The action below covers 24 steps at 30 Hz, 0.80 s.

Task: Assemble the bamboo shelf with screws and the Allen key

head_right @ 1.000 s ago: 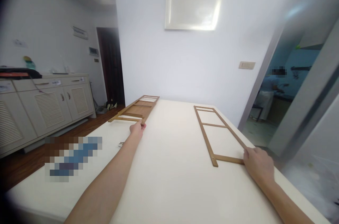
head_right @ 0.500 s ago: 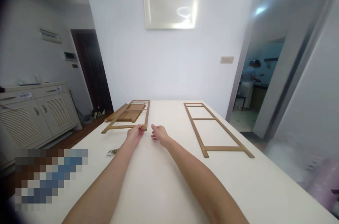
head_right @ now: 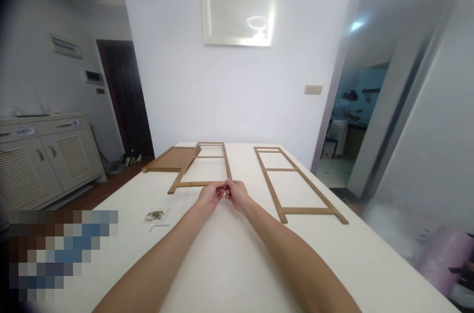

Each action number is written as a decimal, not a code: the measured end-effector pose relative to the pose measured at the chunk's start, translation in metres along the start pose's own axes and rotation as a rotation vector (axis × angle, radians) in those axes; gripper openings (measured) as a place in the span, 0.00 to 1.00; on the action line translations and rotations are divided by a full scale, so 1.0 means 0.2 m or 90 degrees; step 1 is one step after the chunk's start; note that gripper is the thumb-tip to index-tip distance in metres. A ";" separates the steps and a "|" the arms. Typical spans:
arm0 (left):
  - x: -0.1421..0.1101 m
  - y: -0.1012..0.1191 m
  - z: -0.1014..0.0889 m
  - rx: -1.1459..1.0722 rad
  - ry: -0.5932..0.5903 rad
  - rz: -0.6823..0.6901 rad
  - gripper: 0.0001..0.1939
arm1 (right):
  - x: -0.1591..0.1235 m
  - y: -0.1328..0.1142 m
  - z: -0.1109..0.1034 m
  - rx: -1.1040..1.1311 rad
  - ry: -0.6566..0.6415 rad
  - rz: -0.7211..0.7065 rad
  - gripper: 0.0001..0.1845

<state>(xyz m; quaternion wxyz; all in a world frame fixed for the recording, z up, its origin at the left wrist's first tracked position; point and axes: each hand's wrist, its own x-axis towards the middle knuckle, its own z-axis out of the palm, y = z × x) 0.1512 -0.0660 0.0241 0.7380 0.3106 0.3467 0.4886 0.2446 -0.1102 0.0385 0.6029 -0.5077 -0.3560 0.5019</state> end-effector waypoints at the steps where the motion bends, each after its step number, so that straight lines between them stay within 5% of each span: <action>1: -0.04 -0.03 0.03 -0.004 -0.020 -0.008 0.02 | -0.05 -0.01 -0.05 0.005 -0.002 -0.007 0.14; 10: -0.38 -0.21 0.20 -0.008 -0.149 -0.065 0.04 | -0.39 -0.05 -0.32 -0.040 0.024 -0.031 0.15; 17: -0.51 -0.23 0.17 0.043 -0.083 -0.123 0.07 | -0.43 0.03 -0.36 -0.279 0.101 -0.009 0.20; 20: -0.55 -0.20 0.14 0.121 -0.110 -0.167 0.07 | -0.41 0.04 -0.37 -0.434 0.129 -0.012 0.21; 22: -0.56 -0.17 0.11 0.218 -0.158 -0.144 0.07 | -0.40 0.04 -0.37 -0.541 0.138 -0.027 0.21; 24: -0.55 -0.13 0.07 0.376 -0.193 -0.027 0.08 | -0.40 0.03 -0.36 -0.639 0.145 -0.039 0.21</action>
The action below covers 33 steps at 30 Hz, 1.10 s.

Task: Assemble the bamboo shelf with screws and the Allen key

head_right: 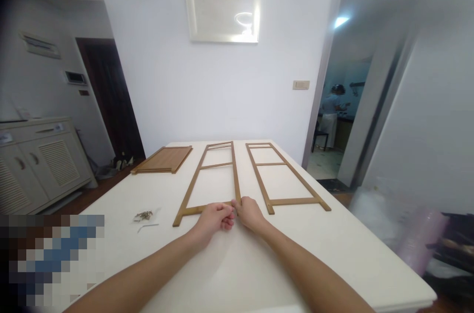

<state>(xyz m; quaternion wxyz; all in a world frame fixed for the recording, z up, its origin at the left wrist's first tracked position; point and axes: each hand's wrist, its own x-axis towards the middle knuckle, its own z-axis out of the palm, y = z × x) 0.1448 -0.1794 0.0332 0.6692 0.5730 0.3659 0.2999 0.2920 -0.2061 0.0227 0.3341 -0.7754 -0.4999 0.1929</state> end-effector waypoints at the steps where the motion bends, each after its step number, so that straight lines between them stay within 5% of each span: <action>1: 0.00 0.00 -0.03 0.108 0.017 0.071 0.08 | 0.00 0.00 0.00 -0.042 0.004 -0.006 0.20; 5: 0.04 -0.01 -0.18 0.490 0.082 0.335 0.09 | -0.05 -0.01 0.01 -0.164 0.007 -0.031 0.18; 9: 0.07 -0.08 -0.27 0.657 0.060 0.371 0.15 | -0.08 0.00 0.02 -0.231 0.001 -0.060 0.17; 12: 0.08 -0.13 -0.28 0.684 0.049 0.362 0.14 | -0.05 0.02 -0.04 -0.271 0.030 -0.089 0.17; 17: 0.08 -0.16 -0.28 0.668 0.088 0.345 0.15 | 0.06 0.15 -0.25 -0.396 0.212 -0.094 0.20; 20: 0.08 -0.16 -0.28 0.662 0.094 0.337 0.16 | 0.12 0.26 -0.32 -0.397 0.191 -0.067 0.21; 25: 0.09 -0.17 -0.29 0.658 0.092 0.341 0.15 | 0.12 0.35 -0.28 -0.353 0.137 -0.108 0.18; 33: 0.08 -0.17 -0.29 0.618 0.071 0.349 0.16 | 0.06 0.27 -0.13 -0.270 0.076 -0.231 0.17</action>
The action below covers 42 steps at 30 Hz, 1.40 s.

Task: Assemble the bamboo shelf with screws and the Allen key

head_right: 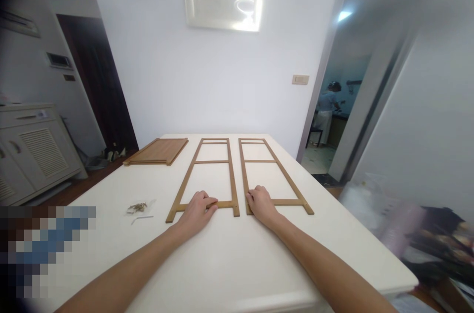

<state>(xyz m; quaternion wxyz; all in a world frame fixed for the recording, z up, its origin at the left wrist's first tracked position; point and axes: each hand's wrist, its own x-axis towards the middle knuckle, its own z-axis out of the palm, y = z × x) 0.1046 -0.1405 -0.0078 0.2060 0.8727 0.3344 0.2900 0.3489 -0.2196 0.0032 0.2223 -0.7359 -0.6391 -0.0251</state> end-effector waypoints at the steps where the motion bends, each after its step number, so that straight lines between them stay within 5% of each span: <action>1: 0.00 0.00 0.00 -0.003 -0.001 0.002 0.16 | 0.00 -0.01 0.01 0.011 -0.004 -0.011 0.17; 17: 0.00 0.02 0.00 0.011 -0.023 0.036 0.16 | -0.01 -0.02 -0.02 0.117 -0.069 -0.098 0.16; 42: -0.01 0.06 -0.05 0.073 -0.036 0.035 0.14 | 0.01 -0.02 0.00 0.070 -0.035 -0.115 0.21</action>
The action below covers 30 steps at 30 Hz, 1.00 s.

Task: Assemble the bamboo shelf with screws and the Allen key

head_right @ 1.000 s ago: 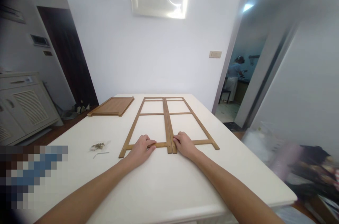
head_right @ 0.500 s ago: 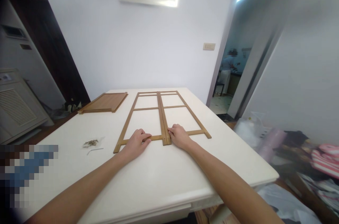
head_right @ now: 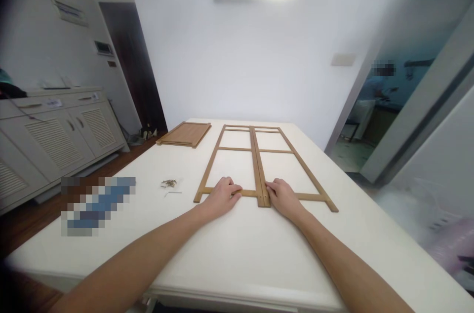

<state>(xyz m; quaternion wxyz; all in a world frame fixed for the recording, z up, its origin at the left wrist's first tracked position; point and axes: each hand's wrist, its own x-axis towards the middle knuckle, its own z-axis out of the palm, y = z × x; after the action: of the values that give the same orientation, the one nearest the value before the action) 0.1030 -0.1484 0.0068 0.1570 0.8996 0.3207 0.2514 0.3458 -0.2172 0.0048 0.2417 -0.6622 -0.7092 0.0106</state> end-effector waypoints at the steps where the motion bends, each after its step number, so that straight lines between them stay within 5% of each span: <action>1: 0.00 0.00 0.00 0.005 -0.002 0.002 0.13 | 0.00 0.00 0.00 -0.002 0.003 -0.001 0.21; 10: 0.00 0.04 -0.08 0.144 -0.034 0.038 0.18 | 0.00 0.02 0.02 -0.015 0.002 0.004 0.22; 14: 0.00 -0.01 -0.36 0.270 -0.095 -0.027 0.12 | -0.01 0.02 0.01 -0.028 0.063 0.010 0.20; 17: -0.03 -0.15 -0.60 0.320 -0.154 -0.159 0.10 | -0.02 0.01 0.00 -0.038 0.105 0.012 0.18; 20: -0.10 -0.31 -0.72 0.357 -0.230 -0.242 0.07 | -0.02 0.02 0.00 -0.034 0.123 0.007 0.17; 25: -0.24 -0.45 -0.66 0.375 -0.266 -0.227 0.09 | -0.02 0.02 0.01 -0.020 0.143 0.001 0.15; 30: -0.28 -0.47 -0.56 0.434 -0.266 -0.167 0.12 | -0.03 0.02 -0.01 -0.002 0.182 0.008 0.13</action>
<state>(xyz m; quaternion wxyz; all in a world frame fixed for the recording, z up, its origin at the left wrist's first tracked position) -0.0435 -0.1018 0.0375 -0.0571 0.8834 0.4584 -0.0792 0.3499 -0.2229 0.0033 0.3394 -0.6617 -0.6633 -0.0837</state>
